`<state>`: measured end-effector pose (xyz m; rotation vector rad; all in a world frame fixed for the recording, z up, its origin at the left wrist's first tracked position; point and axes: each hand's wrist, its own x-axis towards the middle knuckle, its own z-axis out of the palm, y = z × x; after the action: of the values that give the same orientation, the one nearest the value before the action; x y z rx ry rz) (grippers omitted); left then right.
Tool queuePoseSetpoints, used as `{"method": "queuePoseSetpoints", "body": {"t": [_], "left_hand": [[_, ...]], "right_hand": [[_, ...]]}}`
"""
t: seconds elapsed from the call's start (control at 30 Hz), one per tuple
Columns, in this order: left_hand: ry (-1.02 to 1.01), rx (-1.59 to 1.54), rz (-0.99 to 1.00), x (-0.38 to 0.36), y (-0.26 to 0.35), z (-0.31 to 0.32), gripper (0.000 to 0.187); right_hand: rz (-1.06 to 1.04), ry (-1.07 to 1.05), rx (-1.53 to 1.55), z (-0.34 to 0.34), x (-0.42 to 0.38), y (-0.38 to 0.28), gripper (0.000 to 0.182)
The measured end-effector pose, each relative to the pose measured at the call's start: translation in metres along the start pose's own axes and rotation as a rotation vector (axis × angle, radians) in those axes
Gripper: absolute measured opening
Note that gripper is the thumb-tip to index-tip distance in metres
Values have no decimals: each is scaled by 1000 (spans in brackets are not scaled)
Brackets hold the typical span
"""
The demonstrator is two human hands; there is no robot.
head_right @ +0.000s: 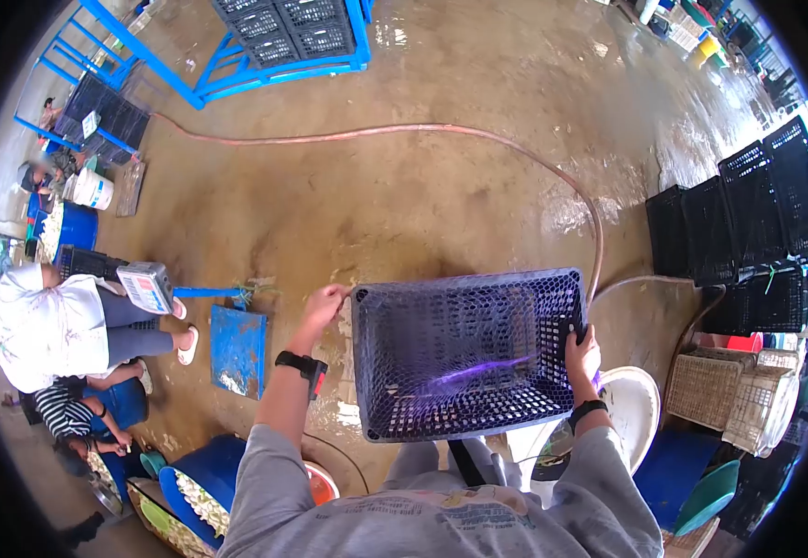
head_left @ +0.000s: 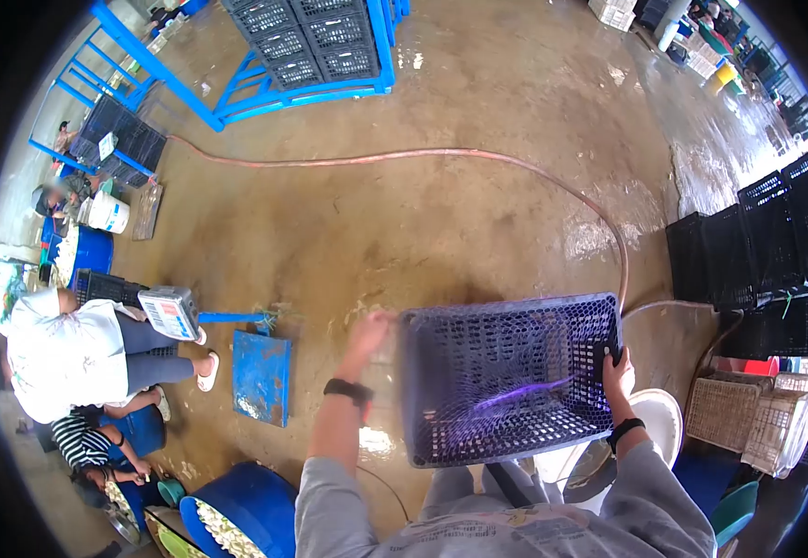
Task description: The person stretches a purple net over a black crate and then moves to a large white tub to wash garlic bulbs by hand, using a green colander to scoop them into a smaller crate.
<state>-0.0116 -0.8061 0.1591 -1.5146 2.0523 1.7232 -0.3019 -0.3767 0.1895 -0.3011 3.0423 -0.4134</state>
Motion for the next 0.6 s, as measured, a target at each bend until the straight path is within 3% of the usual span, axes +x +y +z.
{"method": "queuePoseSetpoints", "body": {"t": [0.07, 0.1, 0.13, 0.27, 0.33, 0.4, 0.43, 0.47, 0.5, 0.53, 0.57, 0.6], "left_hand": [[52, -119, -59, 10, 2, 8, 33], [99, -144, -60, 15, -3, 12, 32], [149, -173, -67, 23, -20, 21, 31], [137, -422, -251, 42, -57, 44, 29], [256, -509, 27, 39, -88, 52, 25], [248, -544, 45, 2, -77, 32, 28], [313, -520, -9, -19, -66, 26, 32], [288, -796, 78, -38, -78, 30, 34], [258, -1072, 171, -62, -95, 39, 35], [222, -1347, 267, -82, -109, 47, 38], [291, -746, 213, -117, -91, 55, 42], [358, -146, 142, -154, -70, 62, 47]], "right_hand": [[-2, 20, 48, -3, -2, -1, 39], [-58, 132, 115, 24, 4, 27, 38], [52, 16, 76, 18, 4, 25, 49], [27, -14, 43, 13, 4, 14, 47], [14, -38, 30, 13, 4, 19, 49], [17, -134, 71, 7, 5, 18, 56], [-39, -257, 93, 2, 9, 30, 63], [-7, -512, 340, -26, 16, 26, 66], [-81, -869, 703, -28, 41, 50, 55], [59, -902, 593, -58, 62, 61, 43], [19, -741, 723, -57, 80, 90, 42], [133, -541, 797, -63, 91, 77, 40]]}}
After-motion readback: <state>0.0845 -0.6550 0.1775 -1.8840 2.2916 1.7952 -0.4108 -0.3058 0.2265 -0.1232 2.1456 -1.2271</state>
